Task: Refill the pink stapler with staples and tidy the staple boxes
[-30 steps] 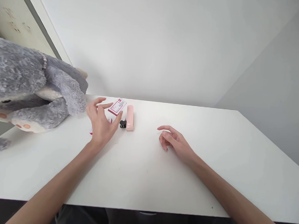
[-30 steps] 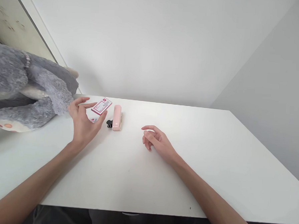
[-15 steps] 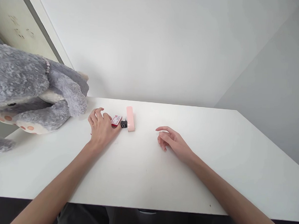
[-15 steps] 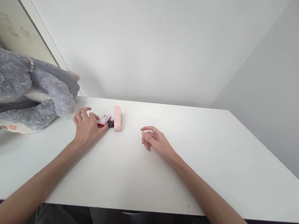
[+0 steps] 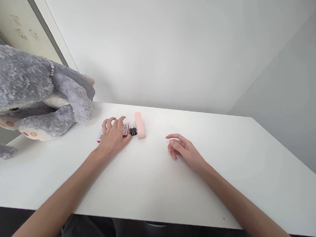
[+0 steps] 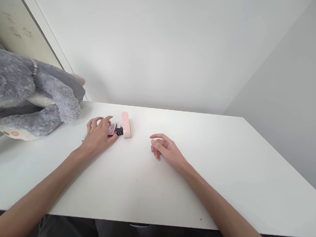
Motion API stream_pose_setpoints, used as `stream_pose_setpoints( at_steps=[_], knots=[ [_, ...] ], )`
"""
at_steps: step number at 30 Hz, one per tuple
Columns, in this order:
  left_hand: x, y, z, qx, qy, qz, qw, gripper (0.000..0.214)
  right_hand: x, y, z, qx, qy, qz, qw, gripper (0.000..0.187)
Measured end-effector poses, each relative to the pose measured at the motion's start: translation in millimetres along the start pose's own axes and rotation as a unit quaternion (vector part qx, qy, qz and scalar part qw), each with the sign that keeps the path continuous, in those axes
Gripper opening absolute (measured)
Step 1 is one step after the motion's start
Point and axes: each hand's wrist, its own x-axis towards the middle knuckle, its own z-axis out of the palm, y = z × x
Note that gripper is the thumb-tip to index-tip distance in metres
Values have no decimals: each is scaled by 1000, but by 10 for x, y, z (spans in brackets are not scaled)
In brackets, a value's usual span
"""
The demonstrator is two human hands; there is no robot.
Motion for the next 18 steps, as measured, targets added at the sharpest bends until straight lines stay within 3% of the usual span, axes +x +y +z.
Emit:
stream_pose_setpoints(
  at_steps=[6,10,13,16,18],
  knots=[
    [5,50,-35,-9,10,-28,1000,75,13,26,-6,1,3,0,1000,39],
    [25,118,-77,-27,67,51,996,75,14,24,-5,1,4,1,1000,40],
    [22,215,-135,-89,88,120,985,58,10,18,-3,1,4,3,1000,38],
    [-23,333,-186,-178,15,186,966,25,6,13,3,-1,4,5,1000,35],
    [-68,400,-191,-186,-37,231,954,17,4,8,8,-4,7,7,1000,34]
  ],
)
